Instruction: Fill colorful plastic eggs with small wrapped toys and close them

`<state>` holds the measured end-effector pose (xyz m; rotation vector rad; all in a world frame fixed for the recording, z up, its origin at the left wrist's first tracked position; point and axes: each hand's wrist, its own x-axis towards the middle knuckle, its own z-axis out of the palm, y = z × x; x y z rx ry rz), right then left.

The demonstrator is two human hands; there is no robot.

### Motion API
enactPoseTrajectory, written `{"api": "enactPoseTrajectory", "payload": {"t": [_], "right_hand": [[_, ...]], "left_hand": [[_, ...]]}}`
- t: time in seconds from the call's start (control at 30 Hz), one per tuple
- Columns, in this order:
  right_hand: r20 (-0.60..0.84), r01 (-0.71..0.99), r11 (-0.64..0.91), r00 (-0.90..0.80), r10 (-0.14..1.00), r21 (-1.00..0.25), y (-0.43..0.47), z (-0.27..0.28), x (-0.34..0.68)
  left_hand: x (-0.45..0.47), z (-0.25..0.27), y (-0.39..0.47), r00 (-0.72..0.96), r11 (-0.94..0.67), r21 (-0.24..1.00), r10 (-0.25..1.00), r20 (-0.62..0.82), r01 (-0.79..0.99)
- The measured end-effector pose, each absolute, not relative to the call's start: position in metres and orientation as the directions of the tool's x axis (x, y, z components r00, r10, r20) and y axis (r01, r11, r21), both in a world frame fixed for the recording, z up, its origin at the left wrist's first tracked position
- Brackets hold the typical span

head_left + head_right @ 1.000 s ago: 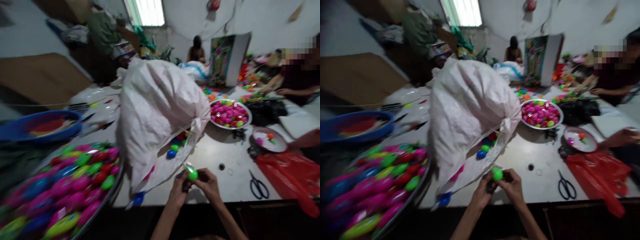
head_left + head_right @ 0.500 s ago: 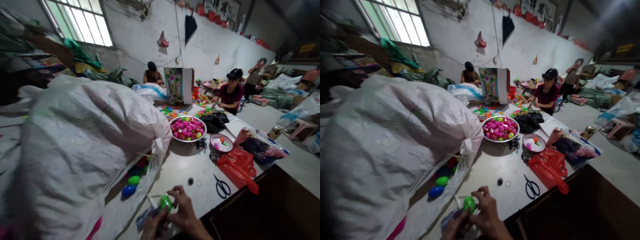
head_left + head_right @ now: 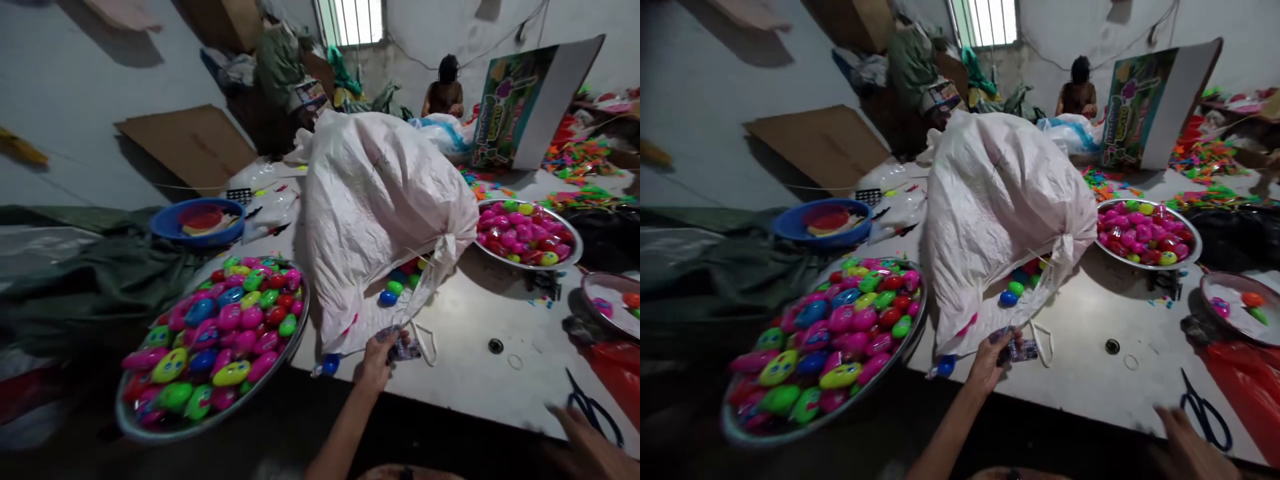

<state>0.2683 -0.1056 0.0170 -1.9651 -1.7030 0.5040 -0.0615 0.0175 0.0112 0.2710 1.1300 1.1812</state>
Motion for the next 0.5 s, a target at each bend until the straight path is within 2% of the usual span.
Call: {"api": "enactPoseTrajectory", "payload": {"t": [0.1, 0.17, 0.3, 0.47, 0.5], "right_hand": [[0.049, 0.824, 0.150, -0.147, 0.988, -0.547, 0.007, 0.030, 0.175], [0.038, 0.868, 0.275, -0.285, 0.958, -0.413, 0.081, 0.037, 0.107], [0.016, 0.871, 0.333, -0.352, 0.936, -0.362, 0.158, 0.031, 0.032], [0.067, 0.873, 0.314, -0.312, 0.948, -0.374, 0.148, 0.021, 0.044], [0.097, 0.853, 0.306, -0.293, 0.951, -0.423, 0.140, 0.024, 0.052]], "left_hand": [[-0.075, 0.013, 0.025, -0.217, 0.323, 0.781, 0.841, -0.496, -0.534], [-0.080, 0.014, 0.027, -0.271, 0.303, 0.799, 0.828, -0.491, -0.520], [-0.089, 0.016, 0.026, -0.331, 0.343, 0.764, 0.749, -0.574, -0.547], [-0.095, 0.018, 0.024, -0.316, 0.361, 0.728, 0.724, -0.613, -0.583], [-0.094, 0.018, 0.025, -0.325, 0.360, 0.742, 0.729, -0.602, -0.566]]}}
